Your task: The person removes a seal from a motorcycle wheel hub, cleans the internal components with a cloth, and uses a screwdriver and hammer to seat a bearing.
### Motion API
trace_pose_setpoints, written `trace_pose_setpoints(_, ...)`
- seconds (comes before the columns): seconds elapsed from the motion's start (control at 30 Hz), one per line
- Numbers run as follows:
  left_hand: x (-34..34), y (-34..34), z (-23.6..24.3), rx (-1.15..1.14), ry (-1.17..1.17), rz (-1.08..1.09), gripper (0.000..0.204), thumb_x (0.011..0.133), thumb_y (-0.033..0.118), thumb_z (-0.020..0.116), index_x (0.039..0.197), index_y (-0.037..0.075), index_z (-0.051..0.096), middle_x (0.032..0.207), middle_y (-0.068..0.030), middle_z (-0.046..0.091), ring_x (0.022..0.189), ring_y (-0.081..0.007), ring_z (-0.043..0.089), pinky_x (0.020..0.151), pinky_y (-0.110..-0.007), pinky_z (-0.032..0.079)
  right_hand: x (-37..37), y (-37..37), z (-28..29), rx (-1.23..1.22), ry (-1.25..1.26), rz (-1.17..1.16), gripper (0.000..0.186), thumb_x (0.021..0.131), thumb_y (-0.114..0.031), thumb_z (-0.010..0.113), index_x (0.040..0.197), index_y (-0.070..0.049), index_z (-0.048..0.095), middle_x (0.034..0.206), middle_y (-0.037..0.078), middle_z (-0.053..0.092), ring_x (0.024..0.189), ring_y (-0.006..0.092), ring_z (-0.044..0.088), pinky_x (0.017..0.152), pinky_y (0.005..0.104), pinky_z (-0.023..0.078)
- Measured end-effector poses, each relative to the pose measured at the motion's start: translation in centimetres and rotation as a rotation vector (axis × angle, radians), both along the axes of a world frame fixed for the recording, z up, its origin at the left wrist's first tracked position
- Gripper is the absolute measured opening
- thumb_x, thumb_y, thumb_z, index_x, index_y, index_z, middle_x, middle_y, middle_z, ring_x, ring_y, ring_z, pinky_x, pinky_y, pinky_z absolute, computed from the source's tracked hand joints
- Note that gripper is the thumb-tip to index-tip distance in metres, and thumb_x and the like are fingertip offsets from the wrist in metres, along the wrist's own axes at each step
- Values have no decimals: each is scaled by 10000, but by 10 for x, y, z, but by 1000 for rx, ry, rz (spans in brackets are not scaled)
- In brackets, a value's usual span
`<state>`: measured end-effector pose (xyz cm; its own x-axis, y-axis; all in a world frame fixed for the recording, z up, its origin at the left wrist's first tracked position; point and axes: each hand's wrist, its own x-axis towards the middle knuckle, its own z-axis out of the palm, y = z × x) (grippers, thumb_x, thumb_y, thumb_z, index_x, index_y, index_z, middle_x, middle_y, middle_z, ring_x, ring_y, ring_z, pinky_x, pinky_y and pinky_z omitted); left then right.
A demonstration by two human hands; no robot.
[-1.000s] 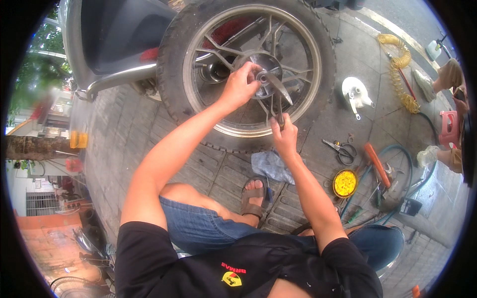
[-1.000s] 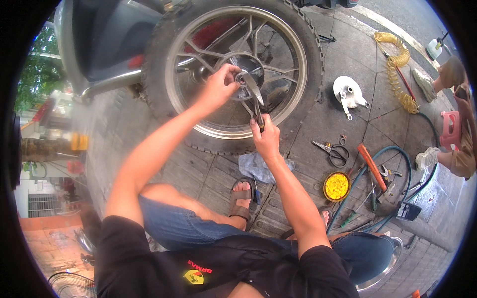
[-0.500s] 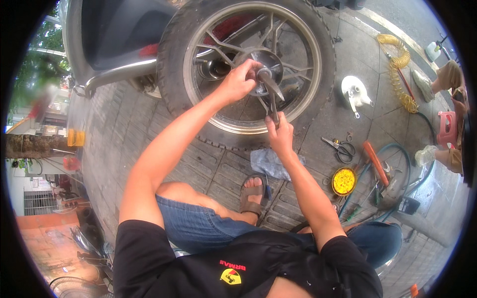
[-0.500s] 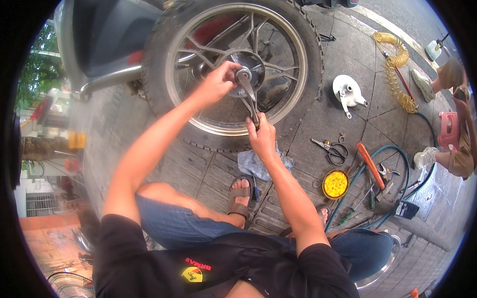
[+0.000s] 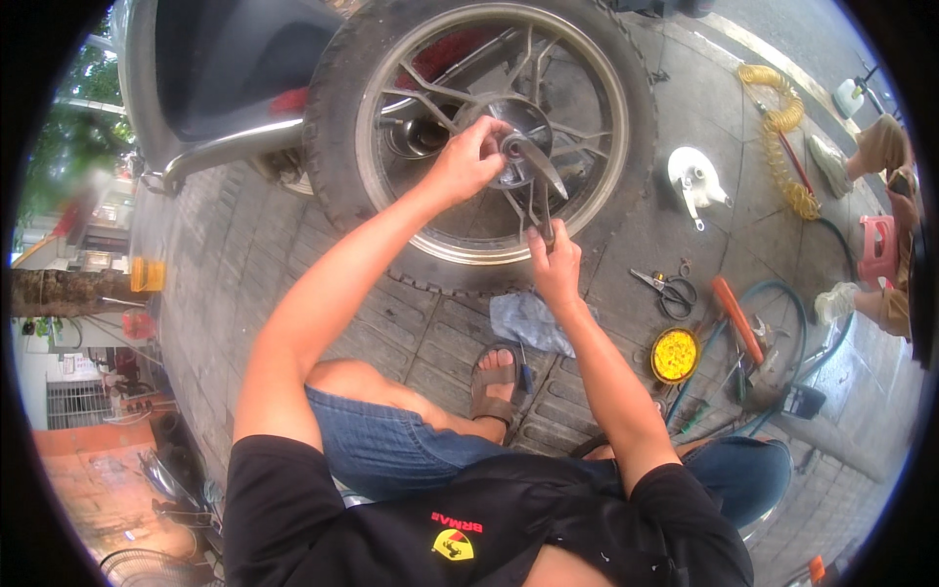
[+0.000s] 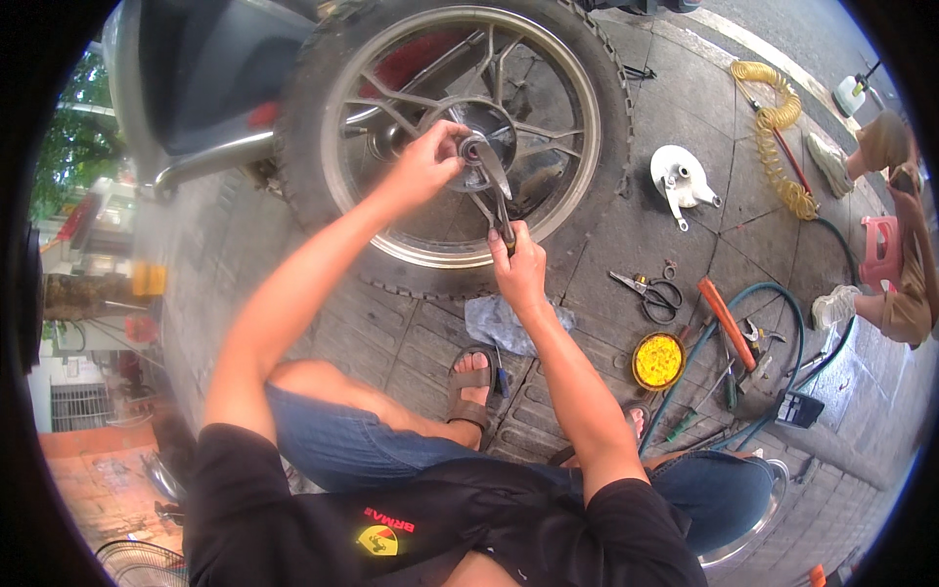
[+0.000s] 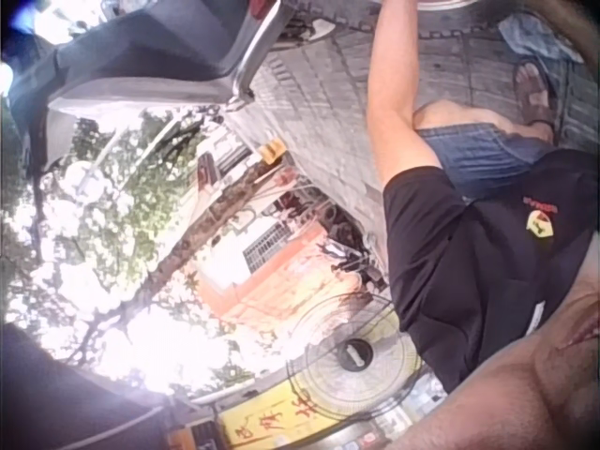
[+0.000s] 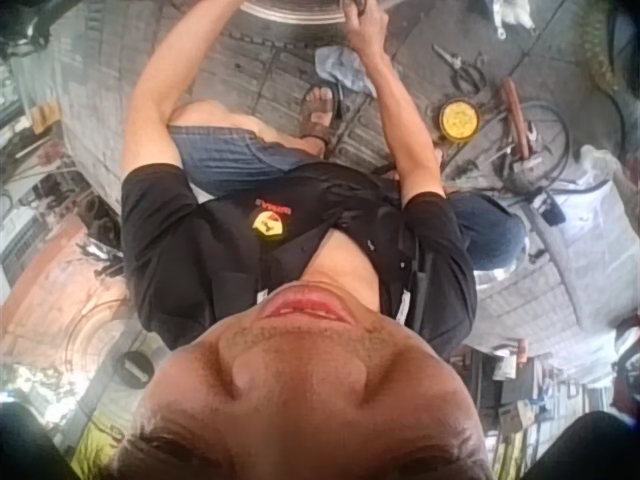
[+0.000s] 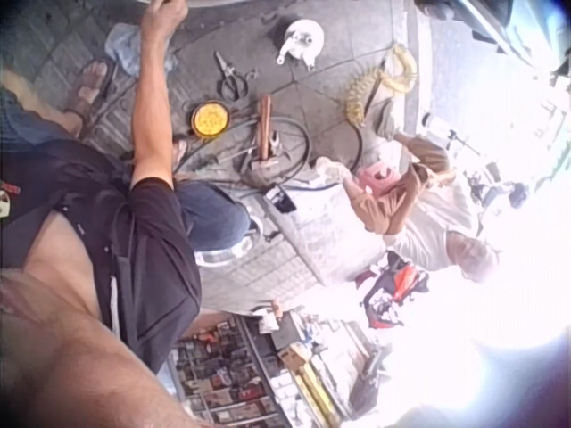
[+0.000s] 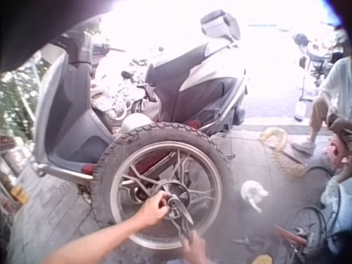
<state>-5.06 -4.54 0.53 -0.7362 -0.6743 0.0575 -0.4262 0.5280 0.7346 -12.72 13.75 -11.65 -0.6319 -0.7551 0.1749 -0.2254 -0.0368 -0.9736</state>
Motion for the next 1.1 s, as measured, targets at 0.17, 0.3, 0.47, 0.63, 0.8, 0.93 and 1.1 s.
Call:
trace_pose_setpoints(0.17,-6,7,-1,-68,49,62,370,802,136,663,1158,55,606,786,-59,604,738,-169,607,718,-328,502,-1,2,-5,-15,-45,-12,242,961,-251,647,974,-26,559,694,190,620,643,395,631,600,425,480)
trace_pose_setpoints(0.3,-9,10,-1,-83,53,94,345,802,140,661,1133,53,610,754,-68,602,707,-178,608,698,-336,501,-1,3,-8,-33,17,-11,244,958,-255,651,975,-30,560,712,194,629,669,412,636,609,428,486)
trace_pose_setpoints(0.47,-9,9,-4,-81,49,112,331,802,132,661,1119,53,611,733,-69,600,683,-175,601,683,-338,497,1,3,-8,-41,-11,-14,248,956,-258,654,991,-30,563,735,198,636,692,417,641,620,430,490)
trace_pose_setpoints(0.63,-7,6,-4,-34,31,89,355,806,118,661,1151,60,607,762,-49,601,708,-149,592,699,-322,496,3,1,-8,-36,-34,-3,252,956,-262,653,1001,-30,566,734,201,636,679,412,635,614,434,483)
trace_pose_setpoints(0.8,2,-1,-6,49,-13,-18,407,851,27,640,1250,49,557,875,11,549,831,-83,553,761,-263,474,7,3,-8,-12,-75,1,251,952,-260,657,987,-31,560,714,194,628,659,415,626,599,434,474)
trace_pose_setpoints(0.93,6,-10,-13,71,33,-57,443,807,29,587,1248,57,561,851,-18,568,812,-119,573,766,-286,489,10,-1,-3,-20,-6,3,247,950,-258,658,980,-34,557,704,195,626,665,420,632,601,442,478)
trace_pose_setpoints(1.1,8,-17,-22,122,107,-89,460,790,44,567,1249,58,559,841,-32,585,804,-135,585,768,-300,494,12,-5,-2,35,26,10,244,945,-253,659,969,-35,553,704,201,621,678,422,632,604,450,479)
